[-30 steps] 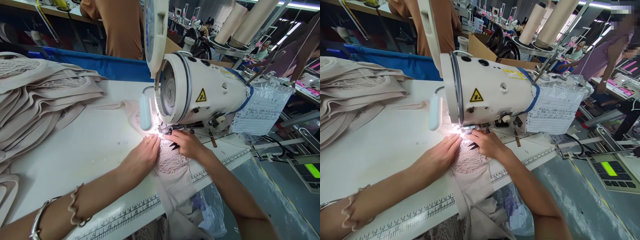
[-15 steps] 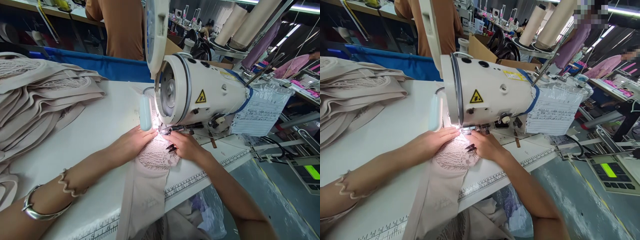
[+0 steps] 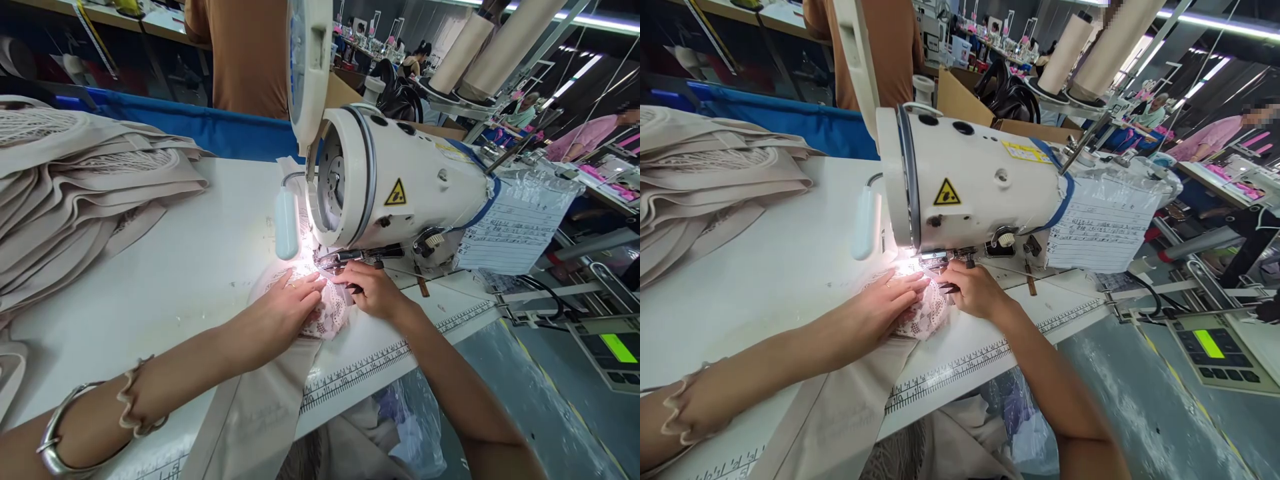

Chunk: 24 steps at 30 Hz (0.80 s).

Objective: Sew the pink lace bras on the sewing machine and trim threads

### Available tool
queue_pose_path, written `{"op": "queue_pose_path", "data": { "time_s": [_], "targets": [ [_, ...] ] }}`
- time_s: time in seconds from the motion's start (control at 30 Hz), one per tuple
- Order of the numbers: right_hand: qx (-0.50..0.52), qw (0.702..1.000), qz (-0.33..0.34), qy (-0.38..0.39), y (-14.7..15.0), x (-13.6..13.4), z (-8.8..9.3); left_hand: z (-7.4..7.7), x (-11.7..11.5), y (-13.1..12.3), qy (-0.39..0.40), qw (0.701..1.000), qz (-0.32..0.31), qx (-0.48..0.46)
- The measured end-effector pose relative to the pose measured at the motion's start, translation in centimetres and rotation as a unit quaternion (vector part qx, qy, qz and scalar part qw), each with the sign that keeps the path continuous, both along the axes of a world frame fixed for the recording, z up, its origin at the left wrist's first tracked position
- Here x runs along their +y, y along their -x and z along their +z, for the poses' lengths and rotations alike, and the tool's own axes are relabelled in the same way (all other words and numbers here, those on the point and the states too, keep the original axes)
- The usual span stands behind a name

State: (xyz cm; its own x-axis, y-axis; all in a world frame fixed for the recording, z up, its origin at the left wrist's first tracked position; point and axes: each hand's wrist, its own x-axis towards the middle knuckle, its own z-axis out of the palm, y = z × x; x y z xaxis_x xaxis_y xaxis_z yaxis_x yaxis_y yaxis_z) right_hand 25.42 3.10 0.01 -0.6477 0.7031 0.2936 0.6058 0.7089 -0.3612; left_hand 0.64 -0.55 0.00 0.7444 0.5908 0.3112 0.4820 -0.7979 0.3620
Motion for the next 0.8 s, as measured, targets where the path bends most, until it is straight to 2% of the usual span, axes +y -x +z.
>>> {"op": "queue_pose_path", "data": {
  "time_s": [0.2,0.3,0.47,0.63,0.8],
  "targets": [
    [-0.064,0.994,0.044,-0.082,0.6,-0.2,0.5,0.5,1.2,0.7,0.045,0.999,-0.017,-0.017],
    [-0.078,0.987,0.071,-0.119,0.9,-0.1,0.6,0.0,2.6,1.5,0.044,0.998,-0.037,-0.011],
    [-0.052,0.981,0.088,-0.168,1.1,0.2,0.1,-1.0,4.5,2.9,0.045,0.998,-0.032,-0.016],
    [-0.037,0.978,0.079,-0.19,1.3,0.1,-0.1,-0.8,4.2,2.5,-0.016,1.0,-0.013,-0.014],
    [-0.038,0.977,0.084,-0.191,1.4,-0.1,0.1,-0.5,3.5,1.7,-0.065,0.997,-0.042,-0.004]
  ]
}}
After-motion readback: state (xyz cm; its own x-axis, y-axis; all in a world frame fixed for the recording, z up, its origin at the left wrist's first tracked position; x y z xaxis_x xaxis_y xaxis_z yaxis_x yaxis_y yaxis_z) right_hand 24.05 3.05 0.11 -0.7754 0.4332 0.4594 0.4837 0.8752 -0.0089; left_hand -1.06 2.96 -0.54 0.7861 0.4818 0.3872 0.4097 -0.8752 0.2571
